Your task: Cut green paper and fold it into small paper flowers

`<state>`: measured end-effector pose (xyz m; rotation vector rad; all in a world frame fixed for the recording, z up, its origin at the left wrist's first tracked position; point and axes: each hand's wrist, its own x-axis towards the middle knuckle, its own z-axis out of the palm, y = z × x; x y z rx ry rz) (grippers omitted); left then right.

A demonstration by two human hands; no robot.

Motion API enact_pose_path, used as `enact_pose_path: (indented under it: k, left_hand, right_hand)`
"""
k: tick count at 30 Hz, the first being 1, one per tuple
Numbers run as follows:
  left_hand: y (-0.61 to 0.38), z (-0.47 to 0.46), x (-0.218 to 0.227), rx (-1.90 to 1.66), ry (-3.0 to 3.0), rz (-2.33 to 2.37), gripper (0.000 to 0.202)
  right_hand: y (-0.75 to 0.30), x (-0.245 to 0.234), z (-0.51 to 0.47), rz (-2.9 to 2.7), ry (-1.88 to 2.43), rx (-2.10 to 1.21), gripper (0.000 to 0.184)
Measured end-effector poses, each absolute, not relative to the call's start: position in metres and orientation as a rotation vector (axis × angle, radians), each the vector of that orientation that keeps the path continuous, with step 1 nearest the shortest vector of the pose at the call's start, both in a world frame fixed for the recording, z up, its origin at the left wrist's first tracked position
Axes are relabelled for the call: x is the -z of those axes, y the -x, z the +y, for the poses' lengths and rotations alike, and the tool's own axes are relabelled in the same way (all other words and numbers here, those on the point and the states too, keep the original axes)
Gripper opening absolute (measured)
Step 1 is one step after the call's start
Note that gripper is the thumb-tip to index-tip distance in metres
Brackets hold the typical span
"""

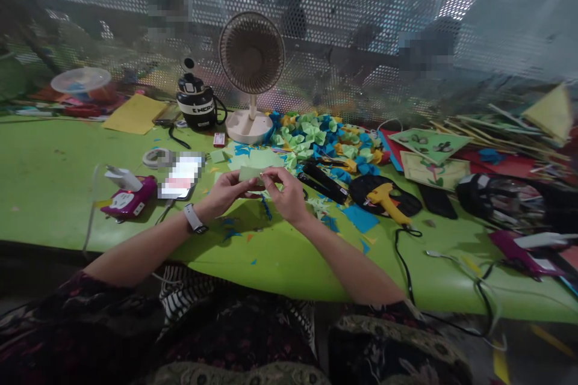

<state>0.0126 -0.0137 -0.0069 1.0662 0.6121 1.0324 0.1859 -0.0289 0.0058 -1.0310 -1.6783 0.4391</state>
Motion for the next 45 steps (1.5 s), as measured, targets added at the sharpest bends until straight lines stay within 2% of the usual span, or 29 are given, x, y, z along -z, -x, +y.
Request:
enact_pose_path:
  k: [14, 35, 45]
  left_hand:
    - [-0.0140, -0.0135, 0.0059, -1.025, -1.047, 0.631, 0.042]
    - [-0.0165, -0.0121, 0.0089, -1.036, -1.054, 0.655, 0.043]
    - [-0.0153, -0.0126, 0.0063, -1.051, -1.062, 0.677, 0.046]
  right_hand:
    - [-0.1870, -0.0054, -0.0291, -1.685, 1.044, -0.416, 0.018]
    - [-0.1869, -0.0040, -0.0279, -1.657, 1.065, -0.460, 0.022]
    - [-0.1886, 0.0015, -0.0260, -1.667, 1.059, -0.503, 0.036]
